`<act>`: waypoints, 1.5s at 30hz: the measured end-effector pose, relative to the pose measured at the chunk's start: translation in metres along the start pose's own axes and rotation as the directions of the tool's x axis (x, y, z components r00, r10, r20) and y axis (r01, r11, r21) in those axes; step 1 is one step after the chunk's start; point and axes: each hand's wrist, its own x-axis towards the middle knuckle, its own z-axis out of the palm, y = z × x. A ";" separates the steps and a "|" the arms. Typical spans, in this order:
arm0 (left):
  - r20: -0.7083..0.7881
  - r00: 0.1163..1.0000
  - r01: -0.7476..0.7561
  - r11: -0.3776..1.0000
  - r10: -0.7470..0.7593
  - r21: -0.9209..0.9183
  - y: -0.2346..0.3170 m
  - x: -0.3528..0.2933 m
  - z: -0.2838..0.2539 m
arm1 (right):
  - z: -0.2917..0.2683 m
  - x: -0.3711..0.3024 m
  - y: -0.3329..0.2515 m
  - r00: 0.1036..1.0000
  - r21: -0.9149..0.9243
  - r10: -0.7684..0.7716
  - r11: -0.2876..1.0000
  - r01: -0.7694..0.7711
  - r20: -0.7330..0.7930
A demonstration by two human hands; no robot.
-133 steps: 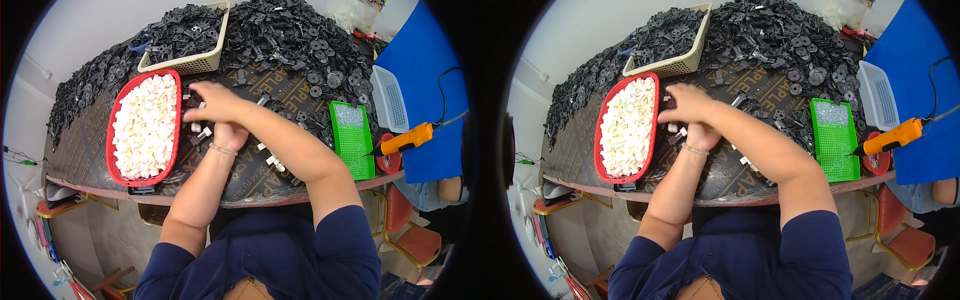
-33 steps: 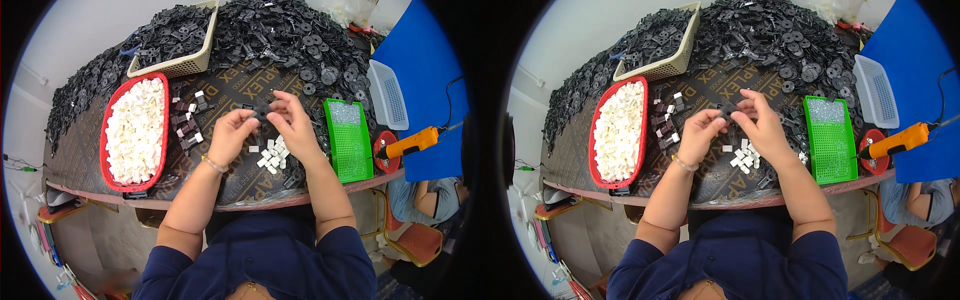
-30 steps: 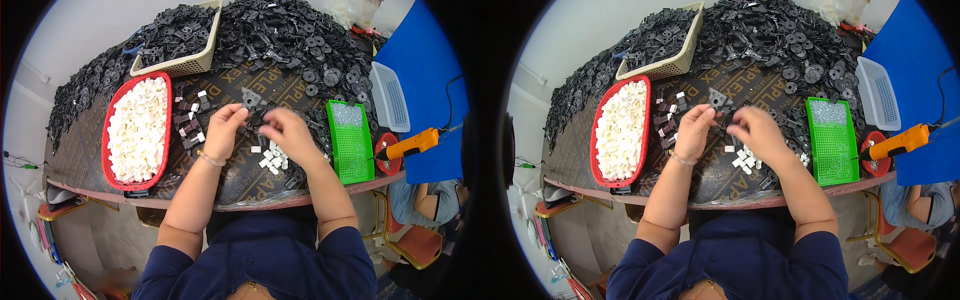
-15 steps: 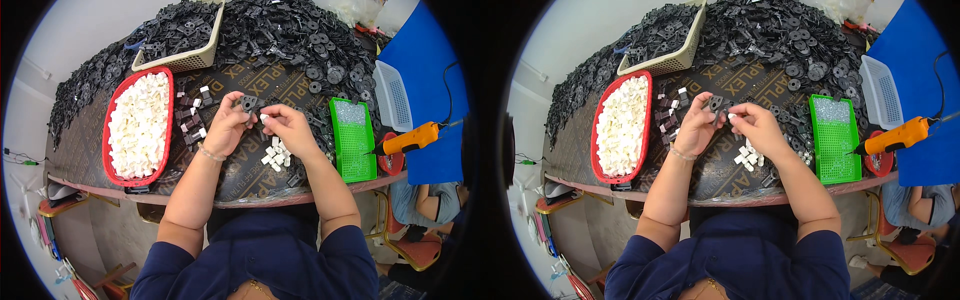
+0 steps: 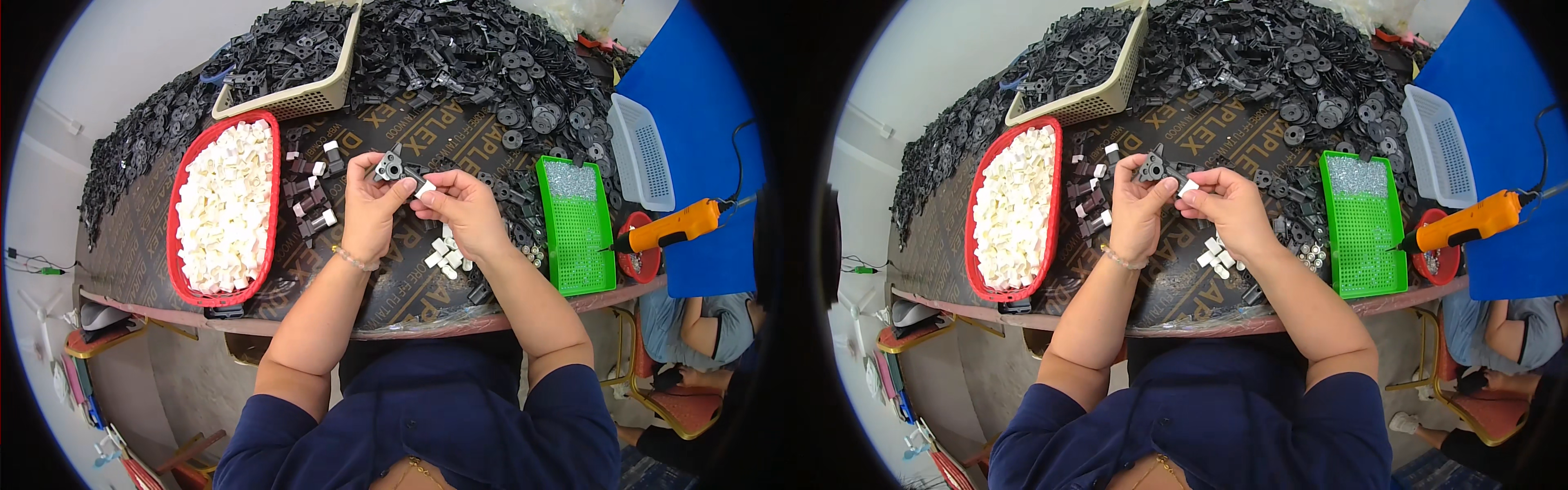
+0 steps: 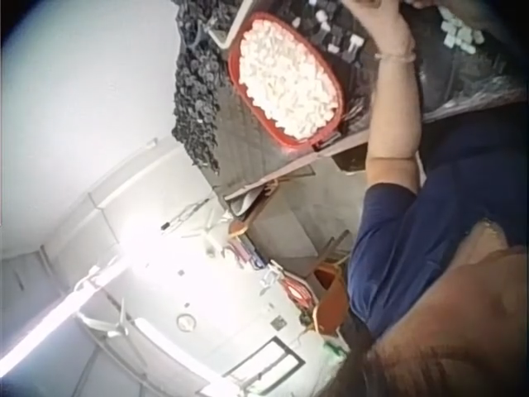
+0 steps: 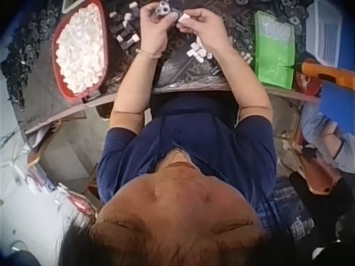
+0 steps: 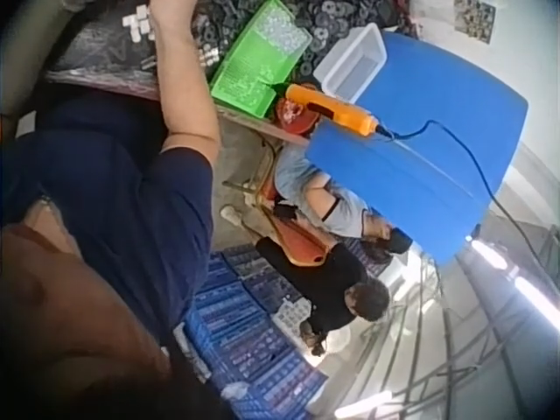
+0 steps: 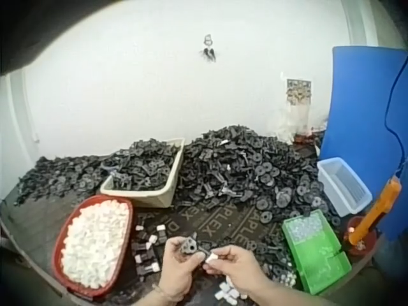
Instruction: Assembling small white plastic components into larger black plastic parts at a workbench.
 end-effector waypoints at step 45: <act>0.304 0.946 -0.310 0.043 0.116 0.950 0.015 -0.001 -0.022 | -0.035 0.010 -0.041 0.936 -0.990 -0.337 -0.124 0.060 0.099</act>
